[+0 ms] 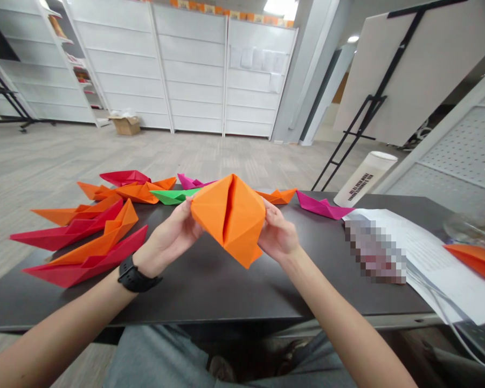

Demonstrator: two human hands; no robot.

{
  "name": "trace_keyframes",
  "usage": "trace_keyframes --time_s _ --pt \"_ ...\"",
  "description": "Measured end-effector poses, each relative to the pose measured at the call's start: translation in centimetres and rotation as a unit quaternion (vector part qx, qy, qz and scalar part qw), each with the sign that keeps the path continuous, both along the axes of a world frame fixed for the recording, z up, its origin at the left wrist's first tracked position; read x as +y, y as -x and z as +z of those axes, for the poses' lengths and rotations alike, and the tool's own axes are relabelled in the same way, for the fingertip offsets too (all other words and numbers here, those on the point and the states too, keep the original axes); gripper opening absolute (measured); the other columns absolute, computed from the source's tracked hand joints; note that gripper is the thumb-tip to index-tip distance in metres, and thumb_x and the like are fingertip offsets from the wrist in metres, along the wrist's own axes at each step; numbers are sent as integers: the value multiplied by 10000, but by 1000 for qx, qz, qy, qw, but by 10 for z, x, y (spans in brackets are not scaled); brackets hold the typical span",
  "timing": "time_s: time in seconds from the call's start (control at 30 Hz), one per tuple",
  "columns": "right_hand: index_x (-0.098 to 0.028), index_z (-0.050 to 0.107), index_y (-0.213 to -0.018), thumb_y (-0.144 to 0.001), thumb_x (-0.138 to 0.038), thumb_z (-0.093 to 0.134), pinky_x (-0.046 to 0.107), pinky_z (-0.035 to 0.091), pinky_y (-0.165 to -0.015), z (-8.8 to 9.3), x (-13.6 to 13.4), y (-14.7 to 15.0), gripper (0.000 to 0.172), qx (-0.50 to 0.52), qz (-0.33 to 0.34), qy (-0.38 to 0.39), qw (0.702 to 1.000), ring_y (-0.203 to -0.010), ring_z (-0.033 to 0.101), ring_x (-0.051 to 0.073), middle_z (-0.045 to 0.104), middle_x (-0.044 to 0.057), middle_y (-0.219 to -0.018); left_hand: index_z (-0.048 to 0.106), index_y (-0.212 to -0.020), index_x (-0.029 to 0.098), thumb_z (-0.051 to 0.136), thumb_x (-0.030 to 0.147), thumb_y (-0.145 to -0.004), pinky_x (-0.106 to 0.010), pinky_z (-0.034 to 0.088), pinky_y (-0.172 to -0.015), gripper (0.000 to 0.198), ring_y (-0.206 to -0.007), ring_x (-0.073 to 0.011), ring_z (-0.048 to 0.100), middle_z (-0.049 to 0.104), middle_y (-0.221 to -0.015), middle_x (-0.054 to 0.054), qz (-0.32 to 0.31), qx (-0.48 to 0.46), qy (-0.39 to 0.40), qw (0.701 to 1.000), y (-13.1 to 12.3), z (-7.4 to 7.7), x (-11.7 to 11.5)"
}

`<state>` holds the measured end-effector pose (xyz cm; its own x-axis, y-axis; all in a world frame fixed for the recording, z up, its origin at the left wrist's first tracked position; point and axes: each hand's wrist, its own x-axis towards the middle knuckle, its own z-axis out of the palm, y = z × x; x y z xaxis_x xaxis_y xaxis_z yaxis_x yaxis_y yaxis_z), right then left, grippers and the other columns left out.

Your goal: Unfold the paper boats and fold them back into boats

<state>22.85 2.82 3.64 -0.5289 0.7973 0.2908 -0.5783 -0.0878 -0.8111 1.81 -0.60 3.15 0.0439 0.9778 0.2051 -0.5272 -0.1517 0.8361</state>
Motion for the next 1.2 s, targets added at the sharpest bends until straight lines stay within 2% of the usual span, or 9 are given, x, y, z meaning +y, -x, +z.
trace_keyframes --time_s 0.1,0.27,0.43,0.53,0.7,0.8,0.97,1.07,1.2 --pt "-234 660 -929 -700 -385 784 202 479 -635 -3 4 0 301 -23 0 28 999 -685 611 116 669 -24 -816 719 -927 238 733 444 -819 -277 599 -691 233 -833 -191 713 757 -953 -31 -14 27 19 999 4 0 -2" --pt "-185 652 -953 -819 -603 623 261 510 -695 -7 4 -10 439 -116 91 53 988 -797 669 181 712 53 -868 685 -1138 227 913 328 -582 -267 572 -680 609 -817 -212 718 742 -1001 -77 -209 82 45 973 7 6 -14" --pt "-191 605 -1158 -615 -491 858 246 514 -712 -6 -2 -14 670 -125 226 15 966 -778 675 164 720 46 -908 624 -1202 236 945 280 -516 -306 549 -804 758 -974 -232 693 709 -1093 -78 -379 156 36 911 8 -2 -13" --pt "-214 571 -1185 -545 -390 900 222 512 -678 -5 -4 -14 741 -100 235 -2 967 -727 666 144 702 12 -865 640 -1173 218 935 263 -539 -295 536 -821 700 -996 -224 686 704 -1097 -84 -411 161 70 895 9 -6 -11" --pt "-239 589 -1114 -501 -395 886 249 514 -704 1 -9 -14 699 -61 178 -28 982 -753 651 162 661 15 -881 599 -1240 227 902 252 -600 -238 519 -682 709 -805 -173 688 699 -948 -54 -369 128 97 916 12 -2 -12" --pt "-251 612 -1075 -502 -402 871 268 502 -679 1 -10 -16 647 -66 142 -39 987 -701 621 162 638 8 -833 635 -1112 204 900 327 -607 -223 511 -622 583 -681 -140 648 661 -827 -25 -334 119 72 932 10 6 -14" --pt "-247 667 -932 -611 -453 805 305 477 -678 2 -6 -22 406 -52 71 -129 988 -705 593 181 624 19 -791 598 -955 207 883 285 -650 -200 501 -563 425 -615 -115 592 586 -710 25 -137 136 -113 975 7 21 -20" --pt "-243 717 -866 -785 -421 692 310 439 -659 10 -3 -28 197 -15 45 -259 965 -657 557 168 608 20 -721 610 -946 196 856 207 -687 -273 552 -703 357 -760 -161 645 630 -785 -10 -31 225 -240 944 16 28 -22" --pt "-219 656 -658 -907 -387 595 318 396 -611 19 -2 -32 306 -36 11 -354 934 -521 472 147 547 3 -544 645 -1011 202 774 108 -755 -298 548 -715 302 -756 -162 643 654 -813 -24 96 330 -374 861 27 31 -21"
